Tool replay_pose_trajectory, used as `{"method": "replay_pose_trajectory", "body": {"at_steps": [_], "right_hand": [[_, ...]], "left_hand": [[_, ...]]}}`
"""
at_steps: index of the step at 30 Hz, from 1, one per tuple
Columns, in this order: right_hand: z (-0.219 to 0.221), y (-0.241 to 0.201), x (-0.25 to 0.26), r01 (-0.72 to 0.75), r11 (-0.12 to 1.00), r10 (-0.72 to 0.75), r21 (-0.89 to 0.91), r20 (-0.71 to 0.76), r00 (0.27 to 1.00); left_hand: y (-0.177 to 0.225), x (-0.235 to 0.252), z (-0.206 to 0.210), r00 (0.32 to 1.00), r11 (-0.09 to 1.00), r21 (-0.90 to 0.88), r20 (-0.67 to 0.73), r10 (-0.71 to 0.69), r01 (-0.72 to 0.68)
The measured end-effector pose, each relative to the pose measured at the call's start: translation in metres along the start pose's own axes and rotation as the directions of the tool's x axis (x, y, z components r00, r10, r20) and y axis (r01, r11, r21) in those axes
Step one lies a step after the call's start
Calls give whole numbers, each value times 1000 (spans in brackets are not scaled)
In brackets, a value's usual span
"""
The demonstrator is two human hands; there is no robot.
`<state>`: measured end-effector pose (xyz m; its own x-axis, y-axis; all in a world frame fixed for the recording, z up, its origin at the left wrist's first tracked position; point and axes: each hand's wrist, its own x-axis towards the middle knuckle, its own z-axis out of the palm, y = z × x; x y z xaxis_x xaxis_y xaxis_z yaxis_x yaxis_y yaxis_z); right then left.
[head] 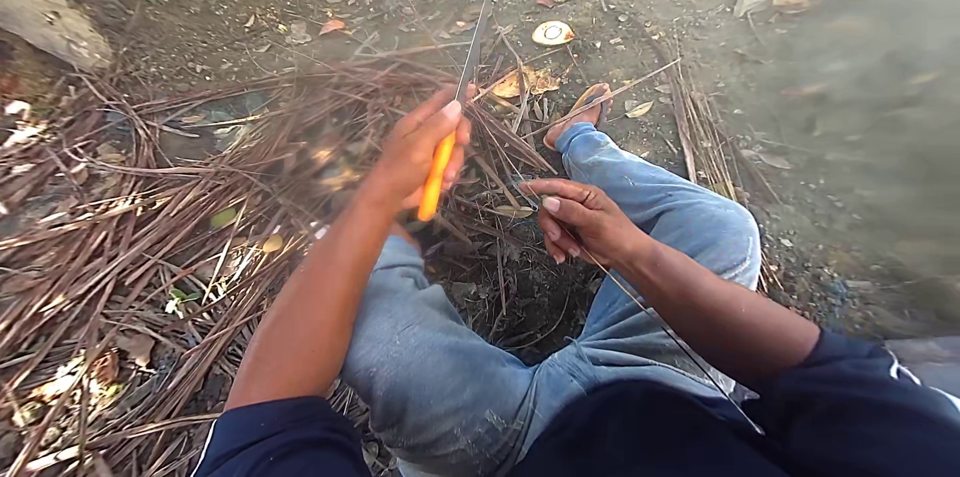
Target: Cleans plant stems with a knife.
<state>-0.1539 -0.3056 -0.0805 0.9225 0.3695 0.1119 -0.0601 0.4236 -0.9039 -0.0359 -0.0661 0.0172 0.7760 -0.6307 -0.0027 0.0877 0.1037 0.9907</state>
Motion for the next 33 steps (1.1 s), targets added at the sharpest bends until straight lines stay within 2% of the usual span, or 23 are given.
{"method": "replay_pose_trajectory", "body": {"at_steps": [4, 5, 7, 8, 10, 11, 13, 15, 19, 22, 26, 30, 33], "right_hand": [[12, -15, 34, 95, 985, -105, -145, -59, 993], [14, -20, 44, 122, 979, -135, -162, -72, 988], [20, -29, 61, 169, 976, -184, -137, -107, 977], [24, -33, 66, 183, 977, -197, -107, -138, 971], [32, -39, 71, 187, 982, -189, -30, -189, 964], [34, -40, 71, 192, 981, -185, 15, -203, 961], [36, -38, 70, 188, 978, -167, 85, -210, 963], [34, -36, 66, 170, 977, -142, 132, -198, 970], [24, -28, 59, 171, 968, -153, 184, -105, 983], [16, -25, 56, 162, 963, -155, 214, -50, 987], [18, -30, 55, 163, 968, -155, 193, -57, 986], [19, -32, 52, 158, 960, -149, 233, -55, 987], [22, -32, 55, 183, 951, -171, 248, -69, 983]], "left_hand": [[-3, 0, 9, 999, 1000, 31, 48, -1, -1], [-3, -1, 11, 998, 997, 78, 57, -1, -3], [-2, -4, 17, 997, 951, 302, 64, 43, -61], [-3, -5, 20, 992, 878, 461, 63, 108, -125], [-6, -8, 23, 957, 598, 761, 102, 270, -250], [-9, -8, 22, 936, 458, 843, 138, 324, -283], [-16, -5, 15, 897, 315, 894, 178, 404, -319], [-20, -3, 7, 875, 287, 903, 166, 456, -321], [-17, -6, 12, 871, 251, 899, 226, 435, -358], [-16, -5, 7, 873, 269, 910, 168, 458, -316], [-14, -8, 14, 882, 233, 912, 218, 419, -336], [-13, -7, 7, 893, 240, 930, 159, 420, -278], [-17, -7, 15, 873, 190, 913, 258, 414, -360]]}}
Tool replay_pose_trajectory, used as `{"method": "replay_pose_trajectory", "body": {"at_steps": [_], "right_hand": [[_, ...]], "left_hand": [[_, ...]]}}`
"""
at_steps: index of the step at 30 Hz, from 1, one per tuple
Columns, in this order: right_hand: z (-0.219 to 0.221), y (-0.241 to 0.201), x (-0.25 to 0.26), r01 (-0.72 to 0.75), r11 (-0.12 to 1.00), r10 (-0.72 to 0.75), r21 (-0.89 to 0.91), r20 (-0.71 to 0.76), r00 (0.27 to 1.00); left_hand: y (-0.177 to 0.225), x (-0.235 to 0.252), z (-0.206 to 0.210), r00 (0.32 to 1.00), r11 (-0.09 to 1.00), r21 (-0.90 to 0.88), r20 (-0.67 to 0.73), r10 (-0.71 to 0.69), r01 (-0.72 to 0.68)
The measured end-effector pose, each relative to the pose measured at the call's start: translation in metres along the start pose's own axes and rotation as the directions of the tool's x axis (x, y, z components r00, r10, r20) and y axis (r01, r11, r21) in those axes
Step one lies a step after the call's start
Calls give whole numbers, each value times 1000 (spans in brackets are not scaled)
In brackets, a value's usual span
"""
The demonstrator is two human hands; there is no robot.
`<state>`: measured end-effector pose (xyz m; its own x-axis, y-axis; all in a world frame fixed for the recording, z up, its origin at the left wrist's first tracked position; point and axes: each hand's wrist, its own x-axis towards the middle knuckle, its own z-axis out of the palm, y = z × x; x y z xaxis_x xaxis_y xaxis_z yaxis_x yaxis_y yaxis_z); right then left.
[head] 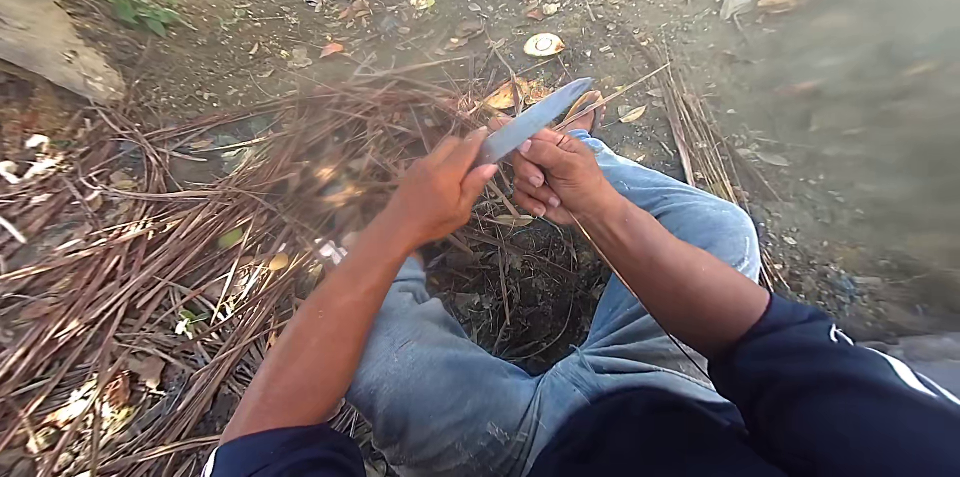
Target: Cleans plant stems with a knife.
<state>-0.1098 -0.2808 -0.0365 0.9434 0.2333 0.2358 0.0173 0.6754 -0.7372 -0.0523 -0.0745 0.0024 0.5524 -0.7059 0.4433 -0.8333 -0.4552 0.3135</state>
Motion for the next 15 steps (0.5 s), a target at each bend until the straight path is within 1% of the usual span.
{"method": "replay_pose_trajectory", "body": {"at_steps": [2, 5, 7, 8, 10, 12, 15], "right_hand": [[0, -1, 1, -1, 999, 0, -44, -17, 1000], [-5, -1, 0, -7, 997, 4, -71, -41, 999], [-6, -1, 0, -14, 999, 13, -52, -12, 1000], [-7, -1, -1, -20, 999, 20, -32, 3, 1000], [-7, -1, -1, -33, 999, 33, -1, 25, 999], [-8, -2, -1, -36, 999, 35, 10, 53, 998], [-5, -8, -1, -62, 998, 61, 6, 79, 995]], "left_hand": [[-3, 1, 0, 1000, 1000, 2, -20, 16, -16], [-5, 0, -2, 999, 999, 40, -17, -32, 32], [-1, 0, -2, 1000, 998, 58, -2, -13, 13], [-4, 0, -2, 1000, 999, 43, -17, -2, 3], [-13, 1, -5, 998, 1000, 16, -60, -26, 27], [-13, 0, -7, 997, 999, 13, -62, -47, 48], [-10, 1, -9, 998, 999, -36, -66, -21, 19]]}}
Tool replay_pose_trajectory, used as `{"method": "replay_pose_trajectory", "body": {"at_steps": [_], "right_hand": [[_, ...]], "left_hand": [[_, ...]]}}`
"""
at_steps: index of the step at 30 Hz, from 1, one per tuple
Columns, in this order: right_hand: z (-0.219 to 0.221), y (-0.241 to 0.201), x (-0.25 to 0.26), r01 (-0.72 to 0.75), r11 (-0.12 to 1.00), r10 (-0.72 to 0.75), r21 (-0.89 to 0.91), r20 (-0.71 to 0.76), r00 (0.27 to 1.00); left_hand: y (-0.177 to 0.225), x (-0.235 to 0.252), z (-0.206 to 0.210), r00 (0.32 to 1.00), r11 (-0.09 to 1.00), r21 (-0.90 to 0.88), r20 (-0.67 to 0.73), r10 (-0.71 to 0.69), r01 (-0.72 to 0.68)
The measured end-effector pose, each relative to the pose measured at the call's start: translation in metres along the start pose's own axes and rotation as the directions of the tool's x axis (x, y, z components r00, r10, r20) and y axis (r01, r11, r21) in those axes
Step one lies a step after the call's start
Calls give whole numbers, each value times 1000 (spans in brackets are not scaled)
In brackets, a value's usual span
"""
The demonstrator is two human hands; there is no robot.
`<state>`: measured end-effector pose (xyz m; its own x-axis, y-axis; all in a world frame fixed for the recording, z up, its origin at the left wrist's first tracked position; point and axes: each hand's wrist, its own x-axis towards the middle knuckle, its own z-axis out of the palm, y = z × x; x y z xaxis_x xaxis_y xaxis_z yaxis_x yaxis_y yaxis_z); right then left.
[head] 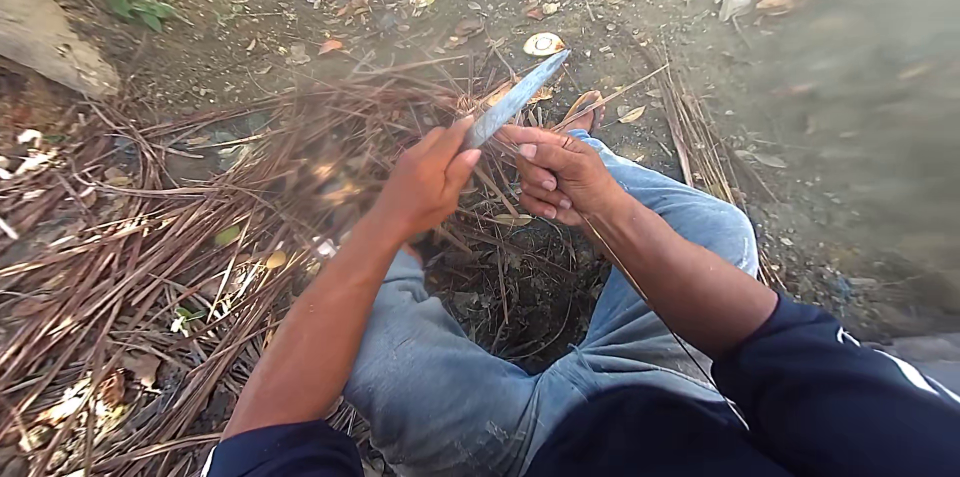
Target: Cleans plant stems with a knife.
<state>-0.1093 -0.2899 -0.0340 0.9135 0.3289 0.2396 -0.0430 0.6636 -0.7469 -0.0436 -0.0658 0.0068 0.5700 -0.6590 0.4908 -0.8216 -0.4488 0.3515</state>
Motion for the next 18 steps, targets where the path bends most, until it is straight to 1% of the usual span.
{"method": "replay_pose_trajectory", "body": {"at_steps": [3, 7, 8, 11, 14, 15, 17, 18], "right_hand": [[3, -6, -3, -22, 999, 23, -31, 17, 1000], [-2, -7, -5, -14, 998, 16, -54, 39, 999], [-3, -7, -6, -18, 998, 21, -59, 46, 999], [-7, -7, -11, -35, 997, 39, -74, 60, 997], [-13, -7, -15, -47, 996, 52, -75, 66, 996], [-14, -8, -16, -53, 996, 58, -73, 67, 996], [-15, -10, -19, -68, 994, 73, -82, 58, 996], [-16, -11, -20, -79, 992, 82, -95, 36, 996]], "left_hand": [[-10, 0, -2, 996, 995, -52, -34, -84, 82], [0, 1, -1, 1000, 999, -43, 5, -30, 30], [-2, 2, -4, 997, 995, -63, 16, -71, 72], [-25, 2, -9, 951, 943, -122, 57, -304, 308], [-37, 0, -10, 898, 890, -123, 71, -434, 440], [-41, -1, -11, 875, 867, -120, 68, -480, 485], [-49, -2, -13, 797, 786, -130, 69, -600, 604], [-52, -3, -13, 766, 755, -134, 64, -640, 642]]}}
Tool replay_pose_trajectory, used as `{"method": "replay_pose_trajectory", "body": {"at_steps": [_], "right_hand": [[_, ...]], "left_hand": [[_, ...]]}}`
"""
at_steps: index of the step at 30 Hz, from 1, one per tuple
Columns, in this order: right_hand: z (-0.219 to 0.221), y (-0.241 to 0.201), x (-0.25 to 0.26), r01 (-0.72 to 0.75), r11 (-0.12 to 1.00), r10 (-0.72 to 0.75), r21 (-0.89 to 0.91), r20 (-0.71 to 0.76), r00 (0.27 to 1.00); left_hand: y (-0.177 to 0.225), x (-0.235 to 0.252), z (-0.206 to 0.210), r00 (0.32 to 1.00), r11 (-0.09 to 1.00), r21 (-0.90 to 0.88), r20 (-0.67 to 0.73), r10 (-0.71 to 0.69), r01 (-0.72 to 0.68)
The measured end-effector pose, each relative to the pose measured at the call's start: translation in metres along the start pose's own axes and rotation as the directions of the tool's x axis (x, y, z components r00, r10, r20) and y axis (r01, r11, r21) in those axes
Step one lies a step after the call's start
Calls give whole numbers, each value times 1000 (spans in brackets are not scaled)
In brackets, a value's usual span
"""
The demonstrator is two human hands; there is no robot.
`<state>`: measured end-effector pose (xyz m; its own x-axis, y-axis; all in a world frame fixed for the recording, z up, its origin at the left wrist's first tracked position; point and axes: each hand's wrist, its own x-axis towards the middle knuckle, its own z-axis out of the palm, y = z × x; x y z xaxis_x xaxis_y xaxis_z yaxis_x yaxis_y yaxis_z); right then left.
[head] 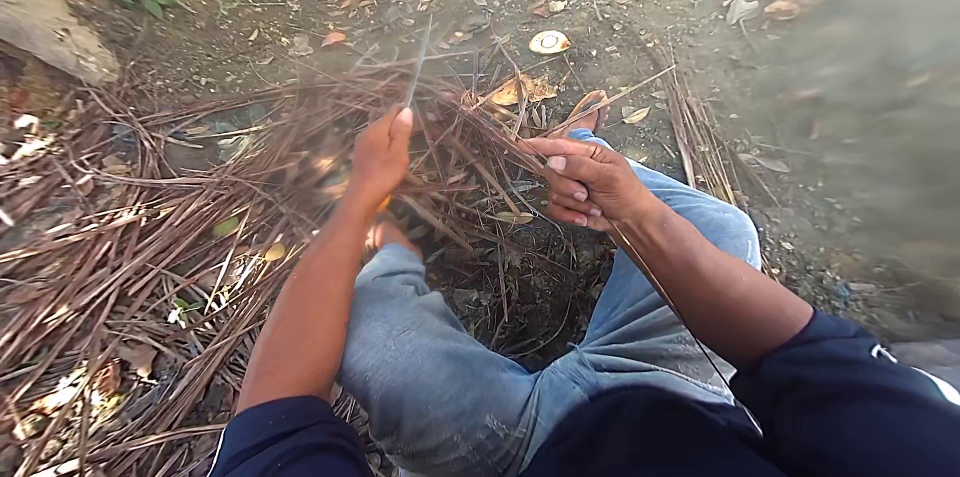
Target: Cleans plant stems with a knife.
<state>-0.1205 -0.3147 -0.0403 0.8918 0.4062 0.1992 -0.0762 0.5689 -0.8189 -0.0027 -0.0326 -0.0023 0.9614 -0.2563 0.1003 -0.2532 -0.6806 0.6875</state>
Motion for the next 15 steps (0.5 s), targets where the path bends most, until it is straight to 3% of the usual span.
{"method": "replay_pose_trajectory", "body": {"at_steps": [2, 4, 6, 8, 10, 13, 15], "right_hand": [[-1, -1, 0, -19, 999, 15, -48, -83, 996], [-1, 3, 4, -24, 994, 6, -102, -171, 985], [0, 7, 9, -12, 992, -16, -127, -219, 976], [1, 11, 12, 5, 992, -33, -129, -219, 975], [2, 10, 12, 33, 992, -57, -119, -202, 978], [1, 8, 9, 52, 992, -72, -116, -167, 983], [2, 4, 10, 56, 991, -76, -119, -173, 982]], "left_hand": [[0, -1, 1, 999, 999, 22, -47, 24, -23], [7, -6, 5, 964, 962, 116, -70, 256, -247], [21, -14, 12, 881, 856, 214, 66, 469, -471], [34, -22, 20, 802, 764, 242, 205, 562, -597], [37, -23, 23, 787, 757, 218, 204, 582, -616], [29, -19, 18, 848, 827, 187, 127, 514, -530], [29, -20, 18, 833, 815, 174, 141, 535, -553]]}}
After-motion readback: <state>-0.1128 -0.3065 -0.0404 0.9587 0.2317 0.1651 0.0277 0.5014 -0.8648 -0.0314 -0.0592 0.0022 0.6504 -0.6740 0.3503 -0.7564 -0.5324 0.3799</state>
